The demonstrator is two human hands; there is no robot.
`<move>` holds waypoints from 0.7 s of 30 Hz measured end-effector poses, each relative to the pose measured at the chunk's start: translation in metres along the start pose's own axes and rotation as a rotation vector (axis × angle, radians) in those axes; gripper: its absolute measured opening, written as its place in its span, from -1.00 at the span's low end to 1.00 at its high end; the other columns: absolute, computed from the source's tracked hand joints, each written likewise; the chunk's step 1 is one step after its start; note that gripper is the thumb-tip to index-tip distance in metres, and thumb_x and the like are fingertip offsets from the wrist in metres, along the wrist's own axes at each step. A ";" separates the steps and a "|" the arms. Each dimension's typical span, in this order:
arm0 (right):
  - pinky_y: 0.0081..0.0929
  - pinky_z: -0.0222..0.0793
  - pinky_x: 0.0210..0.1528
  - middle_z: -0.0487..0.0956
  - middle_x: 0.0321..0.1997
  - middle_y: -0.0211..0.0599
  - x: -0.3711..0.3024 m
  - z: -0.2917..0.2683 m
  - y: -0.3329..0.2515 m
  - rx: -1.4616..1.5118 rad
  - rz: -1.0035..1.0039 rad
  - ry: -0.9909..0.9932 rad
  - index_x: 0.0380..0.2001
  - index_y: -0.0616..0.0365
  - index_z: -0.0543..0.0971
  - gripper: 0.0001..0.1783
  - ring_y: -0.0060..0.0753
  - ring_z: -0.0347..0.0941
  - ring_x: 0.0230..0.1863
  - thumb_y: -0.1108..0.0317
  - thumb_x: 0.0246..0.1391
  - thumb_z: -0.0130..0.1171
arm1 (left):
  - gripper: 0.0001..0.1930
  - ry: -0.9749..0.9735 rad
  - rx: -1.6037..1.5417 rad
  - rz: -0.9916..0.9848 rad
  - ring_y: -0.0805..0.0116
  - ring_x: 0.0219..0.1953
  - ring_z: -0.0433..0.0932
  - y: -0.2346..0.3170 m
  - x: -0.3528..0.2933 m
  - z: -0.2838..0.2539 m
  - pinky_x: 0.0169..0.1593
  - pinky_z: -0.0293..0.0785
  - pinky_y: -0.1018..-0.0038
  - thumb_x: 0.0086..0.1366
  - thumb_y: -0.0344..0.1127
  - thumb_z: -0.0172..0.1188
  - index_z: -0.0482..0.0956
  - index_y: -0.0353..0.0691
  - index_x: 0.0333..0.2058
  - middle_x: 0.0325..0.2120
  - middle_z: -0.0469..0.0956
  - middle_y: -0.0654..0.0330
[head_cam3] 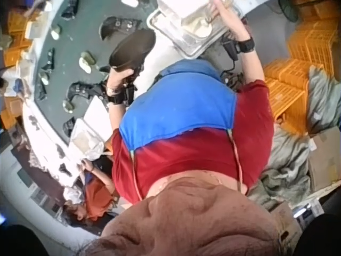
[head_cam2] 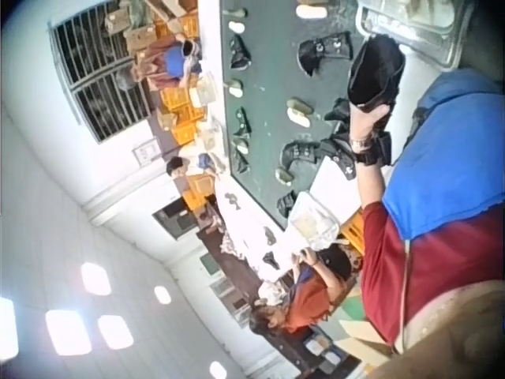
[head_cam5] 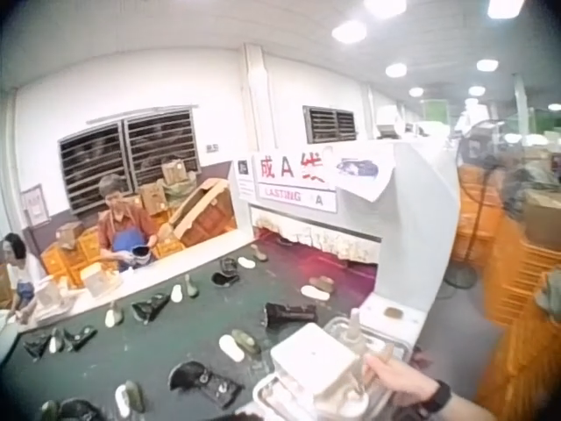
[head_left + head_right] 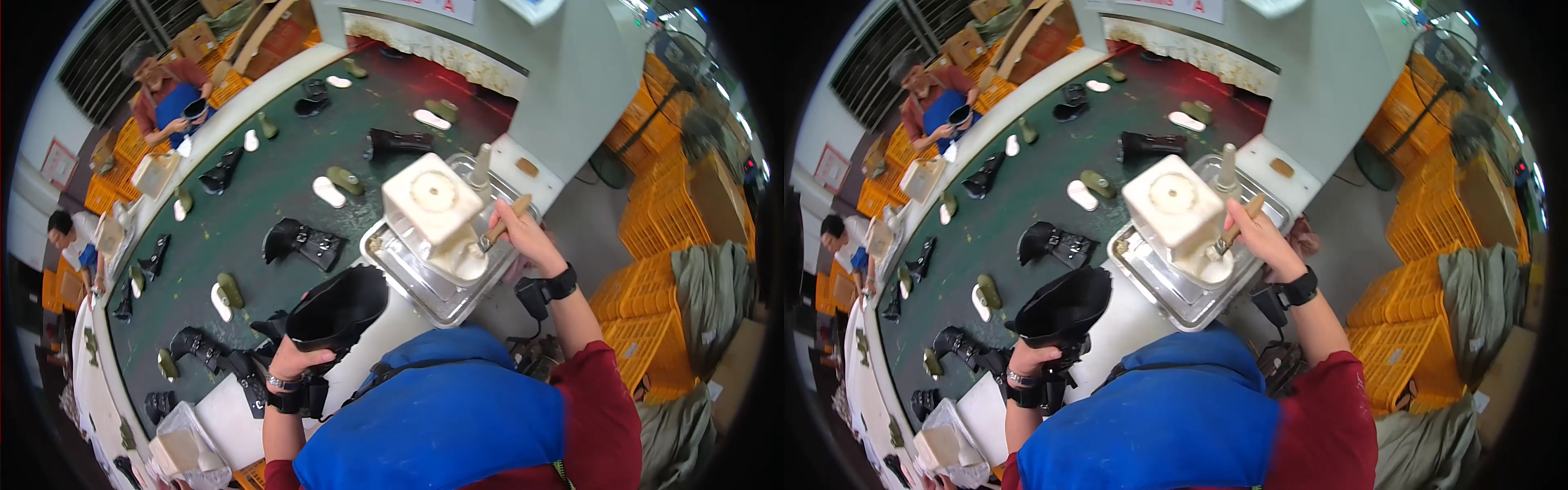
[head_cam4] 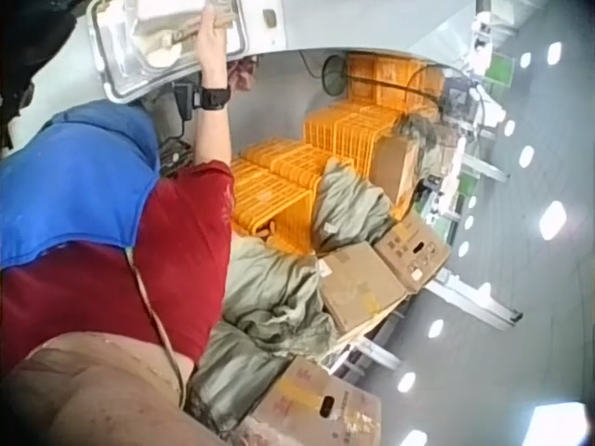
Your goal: Apply adhesive to shoe components using a brush and assemble materials on a factory conveyor line.
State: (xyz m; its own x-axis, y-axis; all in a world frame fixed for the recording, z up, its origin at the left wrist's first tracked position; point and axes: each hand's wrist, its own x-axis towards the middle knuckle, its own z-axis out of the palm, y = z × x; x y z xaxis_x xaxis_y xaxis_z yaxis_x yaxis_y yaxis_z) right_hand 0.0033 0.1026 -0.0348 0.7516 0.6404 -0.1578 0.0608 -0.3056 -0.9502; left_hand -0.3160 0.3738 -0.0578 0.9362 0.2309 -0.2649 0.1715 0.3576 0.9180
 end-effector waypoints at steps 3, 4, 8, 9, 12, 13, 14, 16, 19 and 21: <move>-0.64 0.19 -0.52 0.41 -0.60 -0.52 -0.006 -0.007 0.033 0.050 0.096 0.109 -0.60 0.15 0.46 -0.56 -0.65 0.25 -0.59 0.01 0.15 -0.03 | -0.20 0.021 -0.005 0.027 0.37 -0.11 0.44 0.000 0.002 0.002 -0.02 0.37 0.44 -0.25 -0.36 0.45 0.28 -0.33 0.04 -0.10 0.44 0.17; -0.66 0.24 -0.46 0.47 -0.57 -0.47 -0.008 -0.002 0.041 0.063 0.099 0.134 -0.57 0.17 0.49 -0.65 -0.64 0.33 -0.54 0.11 0.10 0.07 | -0.28 0.023 0.001 0.026 0.37 -0.15 0.47 0.002 0.001 0.003 -0.05 0.40 0.45 -0.24 -0.35 0.44 0.36 -0.34 -0.01 -0.16 0.48 0.19; -0.59 0.32 -0.38 0.54 -0.50 -0.37 -0.014 0.012 0.077 0.076 0.025 0.151 -0.47 0.26 0.55 -0.72 -0.58 0.41 -0.49 0.21 0.01 0.17 | -0.35 0.073 -0.009 0.041 0.39 -0.21 0.49 -0.002 0.004 0.008 -0.09 0.42 0.46 -0.21 -0.31 0.45 0.42 -0.34 -0.08 -0.23 0.52 0.20; -0.55 0.33 -0.38 0.56 -0.52 -0.32 -0.013 0.015 0.093 0.115 -0.054 0.153 -0.45 0.30 0.57 -0.72 -0.56 0.43 -0.49 0.23 -0.01 0.19 | -0.35 0.070 0.004 0.041 0.39 -0.21 0.49 -0.002 0.005 0.010 -0.10 0.42 0.47 -0.21 -0.29 0.46 0.42 -0.35 -0.08 -0.23 0.52 0.19; -0.45 0.33 -0.44 0.54 -0.60 -0.15 -0.012 0.028 0.106 -0.177 -0.062 0.227 -0.46 0.33 0.57 -0.69 -0.43 0.44 -0.58 0.22 -0.03 0.20 | -0.33 0.080 0.008 0.049 0.39 -0.21 0.49 0.002 0.007 0.017 -0.10 0.43 0.47 -0.22 -0.28 0.46 0.42 -0.35 -0.08 -0.23 0.52 0.19; -0.35 0.32 -0.51 0.47 -0.66 0.00 -0.011 0.034 0.106 -0.260 -0.114 0.259 -0.52 0.32 0.56 -0.69 -0.18 0.44 -0.63 0.21 -0.05 0.20 | -0.33 0.082 0.006 0.049 0.39 -0.21 0.49 0.001 0.006 0.015 -0.10 0.43 0.47 -0.22 -0.28 0.46 0.42 -0.35 -0.08 -0.23 0.52 0.19; -0.35 0.32 -0.51 0.47 -0.66 0.00 -0.012 0.037 0.104 -0.261 -0.114 0.257 -0.52 0.32 0.56 -0.69 -0.18 0.44 -0.63 0.21 -0.05 0.20 | -0.33 0.075 0.011 0.052 0.38 -0.21 0.49 0.000 0.005 0.012 -0.10 0.43 0.47 -0.22 -0.28 0.46 0.42 -0.35 -0.08 -0.23 0.52 0.19; -0.27 0.31 -0.52 0.46 -0.65 0.04 -0.013 0.040 0.099 -0.420 -0.092 0.214 -0.56 0.33 0.54 -0.66 0.01 0.43 -0.59 0.19 -0.04 0.18 | -0.33 0.069 0.013 0.056 0.38 -0.21 0.49 -0.001 0.004 0.011 -0.10 0.43 0.47 -0.22 -0.28 0.46 0.42 -0.35 -0.08 -0.23 0.52 0.18; -0.22 0.31 -0.51 0.46 -0.65 0.06 -0.013 0.041 0.099 -0.487 -0.136 0.201 -0.58 0.34 0.53 -0.65 0.08 0.42 -0.57 0.19 -0.04 0.17 | -0.32 0.091 -0.019 0.063 0.38 -0.21 0.49 0.000 0.003 0.012 -0.10 0.42 0.47 -0.22 -0.28 0.47 0.42 -0.36 -0.08 -0.23 0.52 0.18; -0.21 0.32 -0.50 0.46 -0.64 0.06 -0.013 0.040 0.097 -0.506 -0.139 0.201 -0.58 0.34 0.53 -0.65 0.08 0.43 -0.56 0.19 -0.04 0.17 | -0.31 0.102 -0.008 0.064 0.37 -0.20 0.49 0.001 0.001 0.010 -0.09 0.42 0.47 -0.24 -0.27 0.47 0.41 -0.35 -0.07 -0.22 0.51 0.18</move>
State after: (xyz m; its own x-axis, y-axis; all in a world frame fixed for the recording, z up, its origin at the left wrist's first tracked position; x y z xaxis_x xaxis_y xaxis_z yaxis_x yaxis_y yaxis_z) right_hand -0.0266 0.0930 -0.1354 0.8213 0.5672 0.0606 0.4383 -0.5595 -0.7035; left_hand -0.3122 0.3656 -0.0542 0.9089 0.3444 -0.2350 0.1097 0.3464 0.9317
